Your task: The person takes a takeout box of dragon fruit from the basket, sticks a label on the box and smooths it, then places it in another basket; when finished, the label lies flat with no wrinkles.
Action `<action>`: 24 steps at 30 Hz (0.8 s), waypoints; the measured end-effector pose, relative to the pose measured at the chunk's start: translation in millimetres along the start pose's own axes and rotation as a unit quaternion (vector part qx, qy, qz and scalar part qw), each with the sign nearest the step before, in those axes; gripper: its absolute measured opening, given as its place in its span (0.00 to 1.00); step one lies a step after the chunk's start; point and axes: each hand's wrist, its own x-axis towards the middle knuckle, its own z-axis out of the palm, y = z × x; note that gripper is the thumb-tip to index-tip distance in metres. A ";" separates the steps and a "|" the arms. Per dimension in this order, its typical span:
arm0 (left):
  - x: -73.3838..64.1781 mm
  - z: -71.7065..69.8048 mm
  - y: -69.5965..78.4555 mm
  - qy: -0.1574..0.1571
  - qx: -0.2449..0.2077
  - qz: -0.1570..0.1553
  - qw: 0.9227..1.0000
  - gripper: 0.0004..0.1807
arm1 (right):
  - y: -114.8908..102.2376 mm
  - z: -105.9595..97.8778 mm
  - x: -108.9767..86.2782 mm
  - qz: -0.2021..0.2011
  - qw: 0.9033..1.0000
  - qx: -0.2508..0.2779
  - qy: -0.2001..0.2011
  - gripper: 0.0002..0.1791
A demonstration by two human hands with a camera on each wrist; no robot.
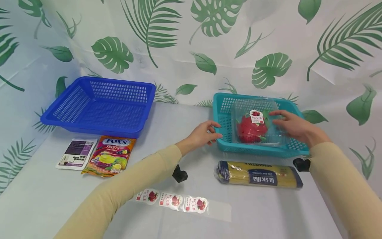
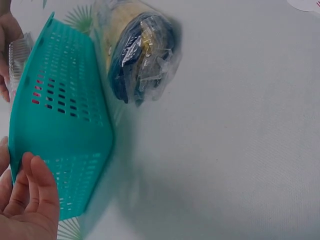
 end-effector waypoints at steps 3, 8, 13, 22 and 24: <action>-0.1 -0.5 -0.2 -0.001 0.002 0.002 1.000 0.21 | -1.8 -1.4 3.1 0.009 1.000 -0.004 -0.010 0.37; 1.0 0.0 -1.1 0.002 0.002 0.002 1.000 0.20 | -3.0 -2.0 4.6 0.027 0.999 -0.012 -0.013 0.38; 2.5 0.0 -2.6 0.008 0.006 0.002 1.000 0.20 | -3.1 -1.0 7.2 0.034 0.999 -0.026 -0.011 0.40; 2.0 -0.6 -1.7 0.008 0.007 0.002 1.000 0.20 | 2.5 0.1 16.0 0.054 0.998 -0.036 -0.019 0.39; 1.8 -0.3 -1.3 0.010 0.007 0.002 1.000 0.20 | 4.4 0.8 16.9 0.057 0.998 -0.031 -0.021 0.39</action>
